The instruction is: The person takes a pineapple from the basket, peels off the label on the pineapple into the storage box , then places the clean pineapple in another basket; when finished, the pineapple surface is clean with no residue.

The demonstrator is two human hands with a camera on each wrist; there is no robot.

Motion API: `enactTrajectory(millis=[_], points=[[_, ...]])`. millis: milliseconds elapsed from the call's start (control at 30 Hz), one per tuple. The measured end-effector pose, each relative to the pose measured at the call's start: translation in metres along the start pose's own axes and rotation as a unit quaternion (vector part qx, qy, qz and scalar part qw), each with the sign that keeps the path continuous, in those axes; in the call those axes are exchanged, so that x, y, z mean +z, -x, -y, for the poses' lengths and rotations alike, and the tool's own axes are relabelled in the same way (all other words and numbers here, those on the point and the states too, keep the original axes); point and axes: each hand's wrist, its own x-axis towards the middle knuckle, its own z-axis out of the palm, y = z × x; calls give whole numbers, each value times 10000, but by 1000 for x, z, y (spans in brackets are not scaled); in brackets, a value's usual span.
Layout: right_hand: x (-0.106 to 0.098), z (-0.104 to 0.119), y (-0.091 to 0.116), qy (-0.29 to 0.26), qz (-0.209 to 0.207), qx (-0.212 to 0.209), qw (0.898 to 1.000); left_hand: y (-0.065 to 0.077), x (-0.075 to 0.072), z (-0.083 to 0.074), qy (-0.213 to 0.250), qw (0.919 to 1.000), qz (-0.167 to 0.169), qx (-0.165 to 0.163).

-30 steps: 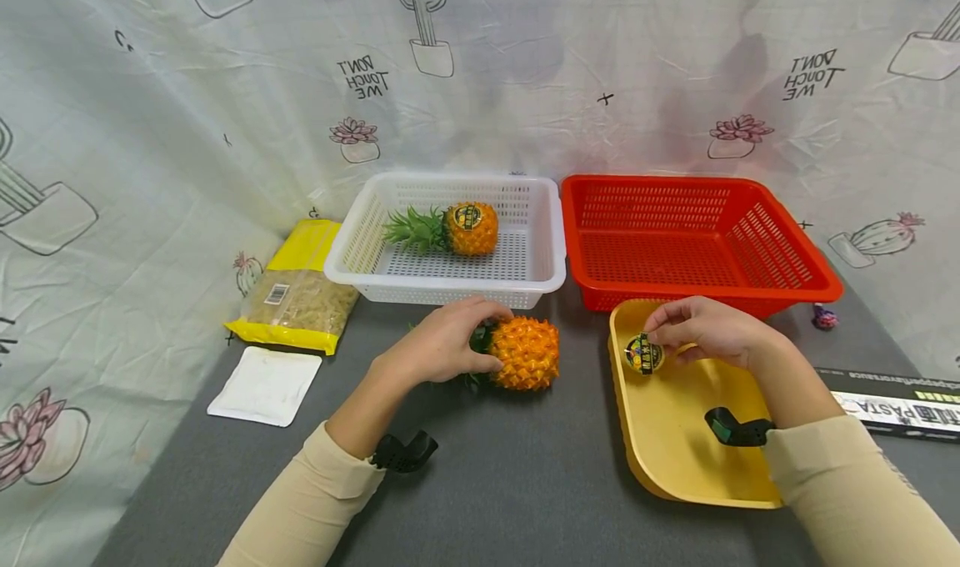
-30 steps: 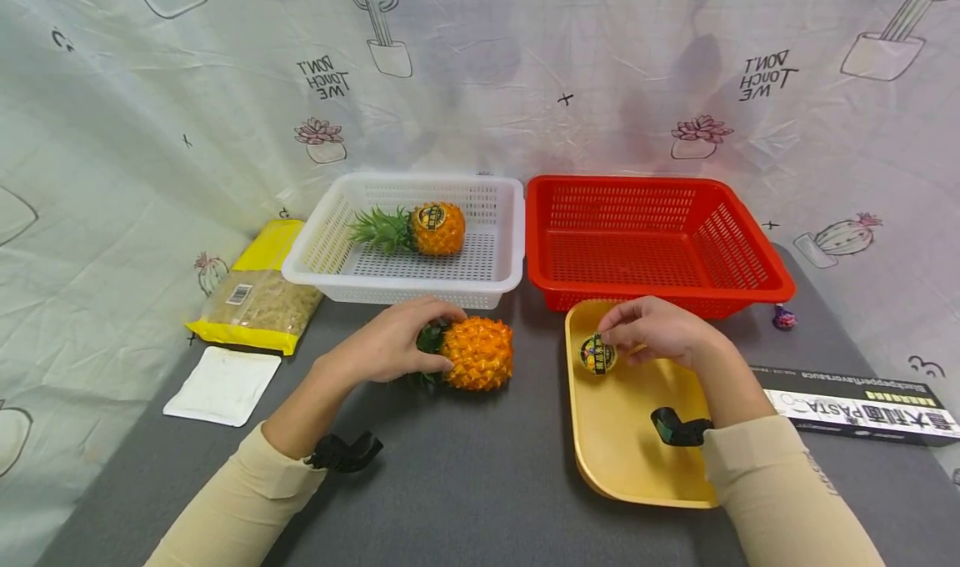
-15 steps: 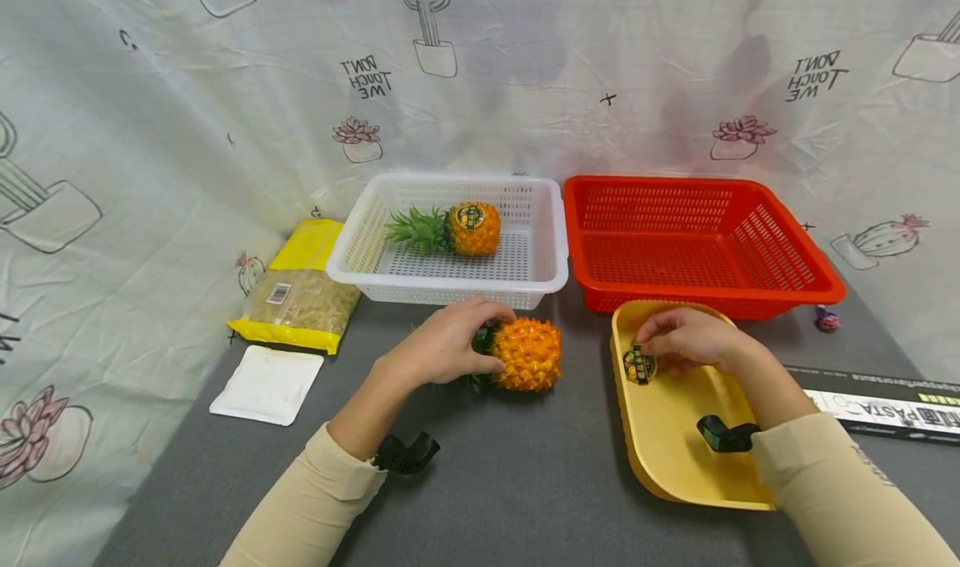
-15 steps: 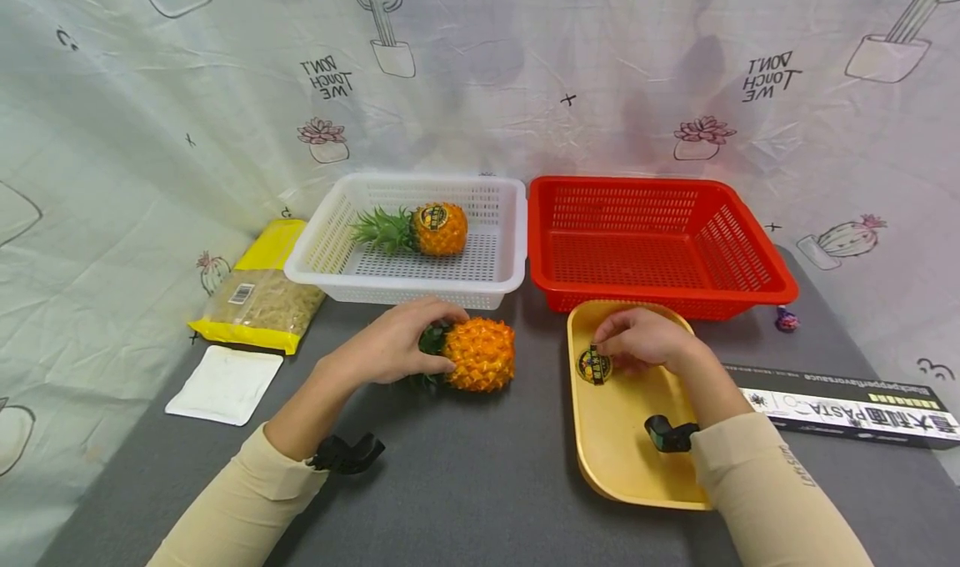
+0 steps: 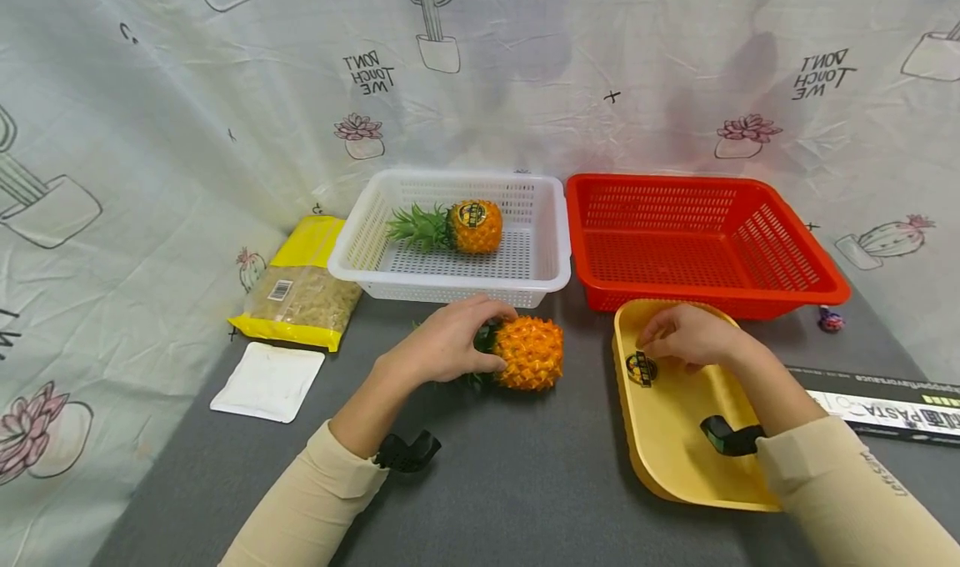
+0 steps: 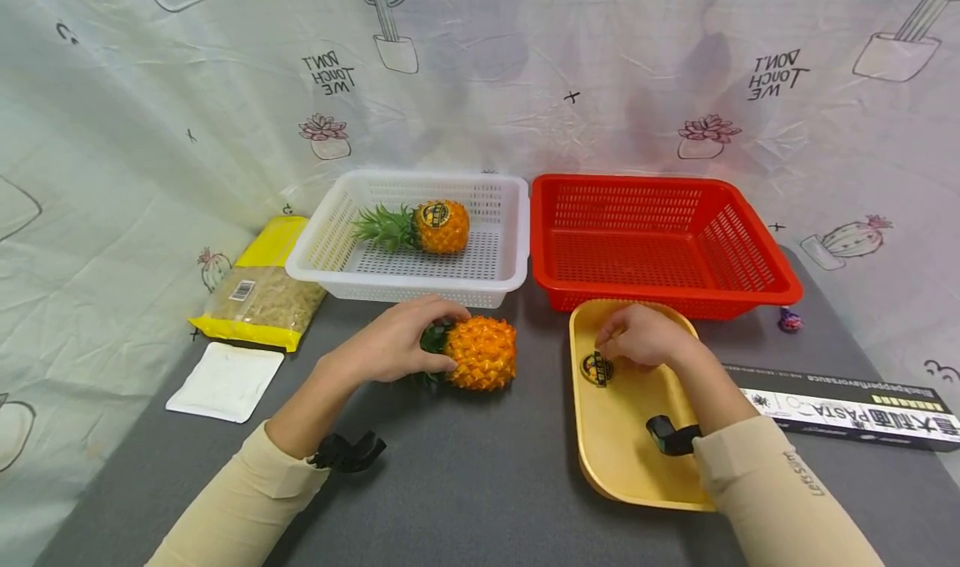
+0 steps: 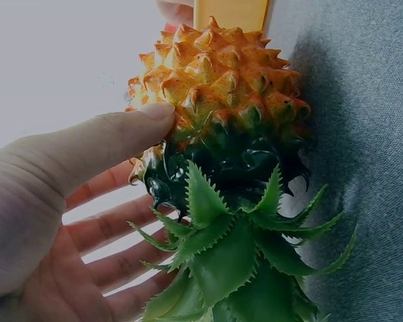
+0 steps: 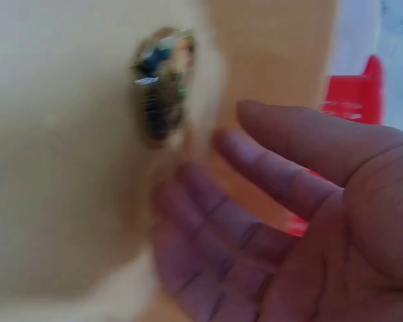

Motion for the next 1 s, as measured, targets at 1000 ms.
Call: enactTrajectory(millis=[1000], points=[[15,97,-3,-1617,319,-957,9817,0,-1,-4,14,10000,-77,-44]])
